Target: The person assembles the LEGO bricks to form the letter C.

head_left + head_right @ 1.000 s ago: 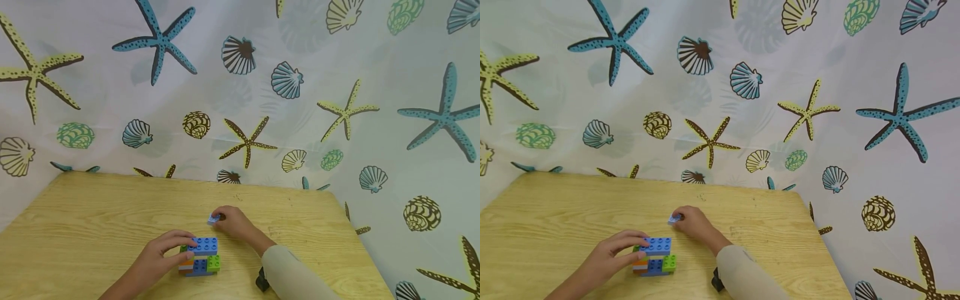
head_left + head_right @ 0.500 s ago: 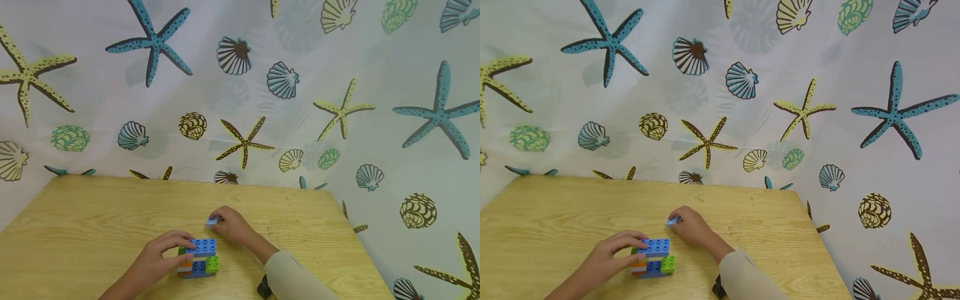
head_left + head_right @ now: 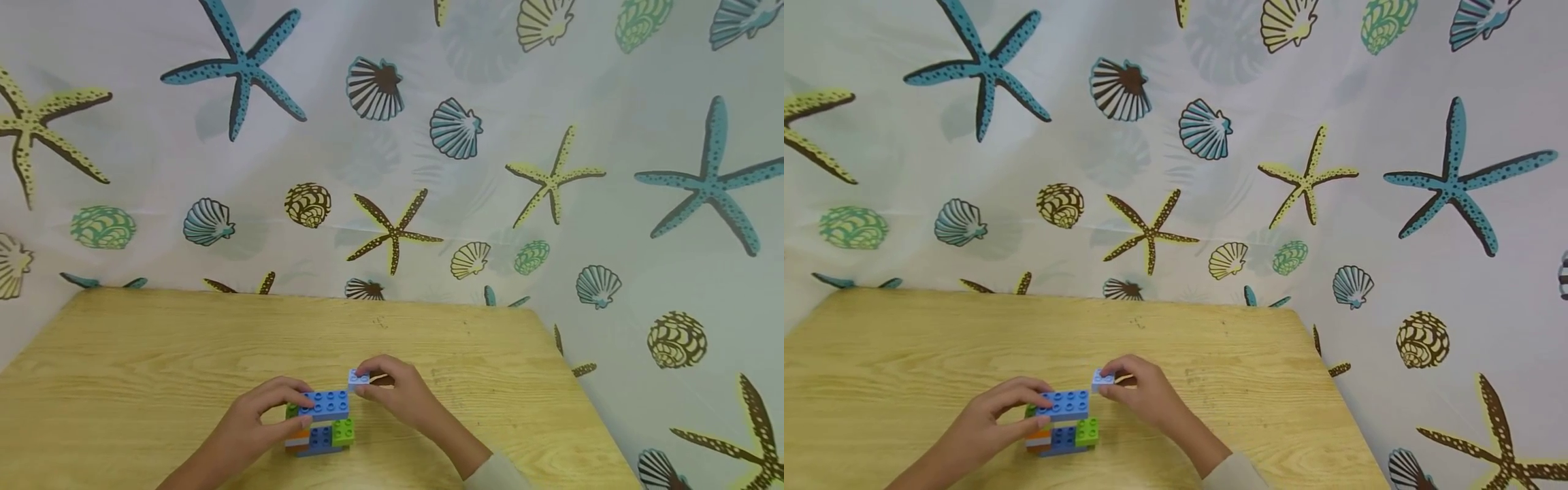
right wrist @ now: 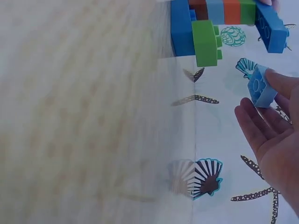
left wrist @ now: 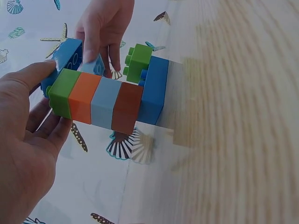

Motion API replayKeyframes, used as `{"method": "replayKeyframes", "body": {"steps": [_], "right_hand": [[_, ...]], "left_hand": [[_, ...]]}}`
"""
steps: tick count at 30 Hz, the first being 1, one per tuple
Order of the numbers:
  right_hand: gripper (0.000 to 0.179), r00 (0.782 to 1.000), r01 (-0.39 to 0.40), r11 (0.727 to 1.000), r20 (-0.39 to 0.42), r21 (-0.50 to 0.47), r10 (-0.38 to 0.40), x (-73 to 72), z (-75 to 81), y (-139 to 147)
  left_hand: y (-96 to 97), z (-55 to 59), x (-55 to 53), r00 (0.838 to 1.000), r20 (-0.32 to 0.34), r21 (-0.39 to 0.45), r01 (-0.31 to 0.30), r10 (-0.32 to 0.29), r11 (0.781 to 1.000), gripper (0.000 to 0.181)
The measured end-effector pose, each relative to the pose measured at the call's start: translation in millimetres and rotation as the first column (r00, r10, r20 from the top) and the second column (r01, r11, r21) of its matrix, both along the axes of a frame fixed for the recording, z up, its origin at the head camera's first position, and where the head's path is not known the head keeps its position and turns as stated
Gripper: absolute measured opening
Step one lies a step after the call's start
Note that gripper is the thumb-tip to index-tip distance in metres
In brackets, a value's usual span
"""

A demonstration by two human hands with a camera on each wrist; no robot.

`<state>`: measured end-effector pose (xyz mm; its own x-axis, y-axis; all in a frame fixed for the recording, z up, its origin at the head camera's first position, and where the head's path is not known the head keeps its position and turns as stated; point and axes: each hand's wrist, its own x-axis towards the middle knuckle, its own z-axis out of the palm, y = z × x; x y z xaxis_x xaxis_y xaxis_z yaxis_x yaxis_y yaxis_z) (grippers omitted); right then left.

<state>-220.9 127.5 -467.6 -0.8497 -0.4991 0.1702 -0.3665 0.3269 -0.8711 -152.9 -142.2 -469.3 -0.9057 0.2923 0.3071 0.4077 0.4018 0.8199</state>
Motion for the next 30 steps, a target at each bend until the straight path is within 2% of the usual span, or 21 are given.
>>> {"method": "replayKeyframes", "body": {"steps": [7, 14, 21, 25, 30], "right_hand": [[0.02, 0.994, -0.024, 0.996, 0.101, -0.081, 0.033, 18.8, 1.8, 7], [0.025, 0.987, -0.086, 0.987, 0.123, -0.135, 0.103, 31.2, 0.1, 7], [0.017, 0.981, -0.059, 0.985, 0.174, -0.162, 0.088, 37.2, -2.3, 4], [0.015, 0.983, -0.056, 0.984, 0.164, -0.171, 0.084, 38.5, -2.8, 3], [0.014, 0.989, -0.063, 0.987, 0.125, -0.15, 0.083, 39.1, -4.9, 1]], "left_hand": [[-1.1, 0.7, 1.1, 0.999, 0.036, 0.018, -0.009, 0.008, 1.0, 0.009], [-1.1, -0.7, 0.2, 1.0, 0.027, 0.035, 0.007, -0.008, 0.999, 0.008], [-1.5, 0.7, 1.2, 0.999, 0.043, 0.023, 0.001, -0.002, 1.0, 0.009], [-2.0, 0.3, 0.9, 0.999, 0.04, 0.031, 0.001, -0.002, 1.0, 0.013], [-2.7, -2.7, -0.2, 1.0, -0.004, 0.041, 0.006, -0.006, 0.999, 0.018]]}}
